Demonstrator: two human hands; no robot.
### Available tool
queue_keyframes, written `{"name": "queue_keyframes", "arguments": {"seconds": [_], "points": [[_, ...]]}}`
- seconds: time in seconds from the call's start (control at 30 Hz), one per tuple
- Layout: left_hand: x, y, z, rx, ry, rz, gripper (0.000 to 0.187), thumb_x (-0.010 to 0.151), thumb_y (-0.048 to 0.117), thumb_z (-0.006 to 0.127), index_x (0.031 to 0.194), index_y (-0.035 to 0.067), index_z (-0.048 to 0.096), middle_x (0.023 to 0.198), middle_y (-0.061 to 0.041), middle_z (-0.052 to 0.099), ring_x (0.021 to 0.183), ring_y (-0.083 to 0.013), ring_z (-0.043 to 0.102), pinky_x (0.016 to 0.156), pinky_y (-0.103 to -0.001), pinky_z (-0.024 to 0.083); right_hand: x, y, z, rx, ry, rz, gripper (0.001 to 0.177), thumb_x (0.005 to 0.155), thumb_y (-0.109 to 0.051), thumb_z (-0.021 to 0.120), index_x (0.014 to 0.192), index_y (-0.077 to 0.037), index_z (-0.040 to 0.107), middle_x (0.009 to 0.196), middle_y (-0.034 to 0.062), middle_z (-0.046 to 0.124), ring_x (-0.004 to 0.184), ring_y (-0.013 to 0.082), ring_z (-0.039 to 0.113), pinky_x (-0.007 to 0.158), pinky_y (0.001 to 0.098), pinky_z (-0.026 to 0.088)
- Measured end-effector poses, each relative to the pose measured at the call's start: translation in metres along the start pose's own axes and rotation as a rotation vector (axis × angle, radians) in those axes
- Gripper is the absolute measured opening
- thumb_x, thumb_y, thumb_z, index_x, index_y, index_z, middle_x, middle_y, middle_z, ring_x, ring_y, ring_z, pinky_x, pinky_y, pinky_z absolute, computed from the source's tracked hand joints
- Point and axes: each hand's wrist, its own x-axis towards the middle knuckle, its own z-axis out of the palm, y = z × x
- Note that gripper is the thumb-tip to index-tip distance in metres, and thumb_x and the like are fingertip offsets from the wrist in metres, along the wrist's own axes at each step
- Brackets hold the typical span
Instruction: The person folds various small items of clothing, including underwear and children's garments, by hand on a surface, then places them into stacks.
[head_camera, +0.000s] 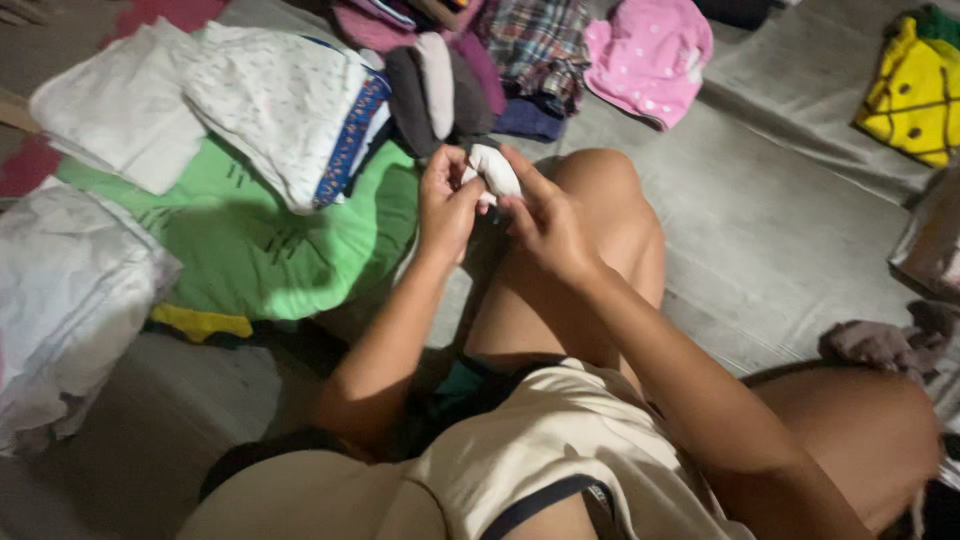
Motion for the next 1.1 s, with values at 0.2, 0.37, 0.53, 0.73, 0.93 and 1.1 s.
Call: {"name": "queue_keyframes", "arguments": {"seconds": [0.2, 0.37, 0.53, 0.73, 0.93, 1.1], "points": [[0.035, 0.021, 0.002, 0.002, 0.181, 0.391, 0.028, 0.105, 0.000, 0.057, 0.130, 0.008, 0.048, 0.117, -0.008, 0.055, 0.096, -0.0160, 0.058, 0.085, -0.030, 0.051, 0.079, 0.009, 0.048, 0.019, 0.169, -0.489, 0.058, 0.107, -0.004, 0.057, 0.162, -0.016, 0.041, 0.155, 0.0138, 0.059, 0.136, 0.0212, 0.064, 0.110, 0.0310, 0.053], [0.091, 0.034, -0.020, 0.456, 0.204, 0.485, 0.064, 0.100, -0.001, 0.059, 0.158, -0.001, 0.032, 0.160, -0.027, 0.040, 0.148, -0.0372, 0.042, 0.125, -0.045, 0.032, 0.134, 0.017, 0.053, 0.152, -0.251, -0.645, 0.094, 0.099, 0.002, 0.061, 0.167, -0.017, -0.001, 0.174, 0.0202, 0.007, 0.159, 0.0293, 0.017, 0.125, 0.0367, 0.026], [0.129, 0.006, -0.038, 1.088, 0.299, 0.438, 0.071, 0.101, 0.003, 0.054, 0.163, -0.006, 0.019, 0.167, -0.032, 0.023, 0.156, -0.0456, 0.026, 0.131, -0.048, 0.025, 0.108, 0.033, 0.031, -0.165, -0.246, -0.692, 0.097, 0.093, 0.003, 0.075, 0.165, -0.014, 0.013, 0.172, 0.0192, 0.014, 0.159, 0.0340, 0.018, 0.127, 0.0423, 0.021], [0.117, 0.006, 0.001, 1.626, 0.294, 0.493, 0.075, 0.107, 0.013, 0.057, 0.164, -0.007, 0.012, 0.173, -0.025, 0.010, 0.160, -0.0476, 0.008, 0.131, -0.051, 0.017, 0.023, 0.080, -0.089, -0.160, 0.151, -0.333, 0.051, 0.099, 0.002, 0.057, 0.149, -0.006, 0.056, 0.117, 0.0088, 0.073, 0.110, 0.0212, 0.070, 0.100, 0.0322, 0.054], [0.034, -0.013, 0.133, 1.316, -0.136, 0.557, 0.088, 0.103, 0.020, 0.068, 0.170, 0.007, 0.013, 0.173, -0.026, 0.001, 0.160, -0.0495, -0.001, 0.128, -0.069, 0.009, -0.088, 0.198, -0.254, 0.145, 0.738, -0.226, 0.033, 0.107, -0.008, 0.054, 0.139, -0.005, 0.062, 0.127, 0.0114, 0.069, 0.107, 0.0191, 0.067, 0.091, 0.0362, 0.054], [-0.033, -0.084, 0.240, 1.034, -0.857, 0.613, 0.096, 0.095, 0.021, 0.073, 0.168, 0.017, 0.012, 0.172, -0.024, 0.004, 0.159, -0.0489, 0.003, 0.126, -0.066, 0.012, -0.184, 0.261, -0.320, -1.619, 1.229, 0.283, 0.056, 0.069, -0.042, 0.074, 0.119, -0.016, 0.069, 0.110, 0.0170, 0.074, 0.100, 0.0374, 0.072, 0.072, 0.0561, 0.055]]}}
